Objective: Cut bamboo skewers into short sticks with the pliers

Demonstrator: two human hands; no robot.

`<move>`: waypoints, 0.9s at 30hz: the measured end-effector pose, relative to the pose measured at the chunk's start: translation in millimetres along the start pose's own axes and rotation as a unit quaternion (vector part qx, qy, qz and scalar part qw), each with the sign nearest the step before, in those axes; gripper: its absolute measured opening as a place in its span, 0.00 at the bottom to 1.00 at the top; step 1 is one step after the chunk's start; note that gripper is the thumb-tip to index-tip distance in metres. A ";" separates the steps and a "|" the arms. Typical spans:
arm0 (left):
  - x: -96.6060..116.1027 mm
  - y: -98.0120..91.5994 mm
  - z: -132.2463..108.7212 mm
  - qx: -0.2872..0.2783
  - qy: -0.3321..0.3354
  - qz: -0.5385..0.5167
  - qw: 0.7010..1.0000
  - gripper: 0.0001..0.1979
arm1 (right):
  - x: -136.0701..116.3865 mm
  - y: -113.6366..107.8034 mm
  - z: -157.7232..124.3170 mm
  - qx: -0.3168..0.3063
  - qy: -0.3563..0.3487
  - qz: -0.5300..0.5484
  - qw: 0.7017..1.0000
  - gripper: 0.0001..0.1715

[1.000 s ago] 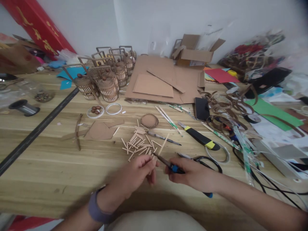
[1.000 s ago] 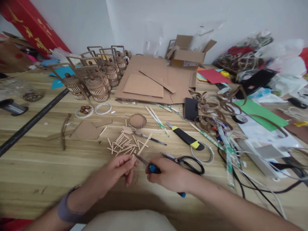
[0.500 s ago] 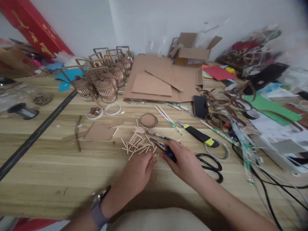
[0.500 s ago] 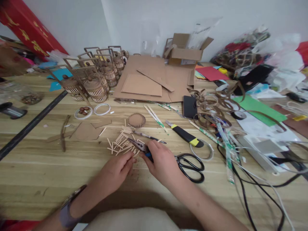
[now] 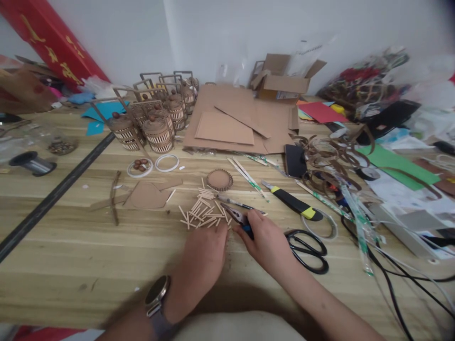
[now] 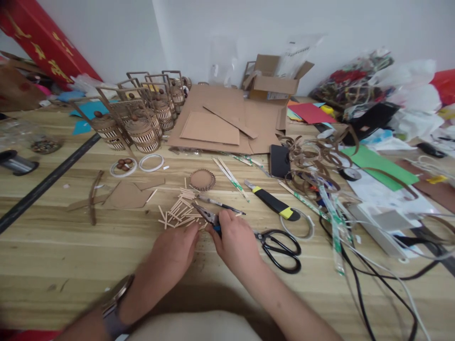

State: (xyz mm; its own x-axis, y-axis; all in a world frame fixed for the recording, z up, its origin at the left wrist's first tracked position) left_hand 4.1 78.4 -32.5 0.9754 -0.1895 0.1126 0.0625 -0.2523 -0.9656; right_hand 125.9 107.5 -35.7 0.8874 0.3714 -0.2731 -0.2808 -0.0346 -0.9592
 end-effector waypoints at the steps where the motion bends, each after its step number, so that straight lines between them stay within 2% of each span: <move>1: -0.1 -0.5 0.8 0.004 -0.004 0.010 1.000 0.15 | -0.1 1.1 0.7 -0.009 0.008 -0.004 1.000 0.08; 9: -0.5 3.4 1.2 0.047 0.004 0.014 0.999 0.17 | -2.7 5.0 3.7 -0.074 0.046 -0.010 0.996 0.08; 16: 1.0 1.6 -0.6 0.015 -0.007 0.011 1.000 0.19 | -4.6 5.9 5.6 -0.093 0.053 -0.008 0.994 0.08; 27: 2.8 1.9 1.1 0.007 -0.008 0.028 1.000 0.18 | -3.1 7.3 6.7 -0.101 0.064 -0.020 0.993 0.09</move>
State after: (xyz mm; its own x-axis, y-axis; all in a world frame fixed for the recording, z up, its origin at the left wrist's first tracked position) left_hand 7.2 78.5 -34.3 0.9805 -0.1888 0.0545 0.0101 -0.2287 -0.9735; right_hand 118.7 112.4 -41.3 0.9390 0.2561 -0.2297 -0.1771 -0.2125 -0.9610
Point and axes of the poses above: each hand's wrist, its own z-axis towards the middle knuckle, its own y-axis out of the palm, x = y × z, the point moved 6 cm from there along z, towards the middle knuckle, and after that the axes turned 5 degrees about z, right-handed, at the moved point
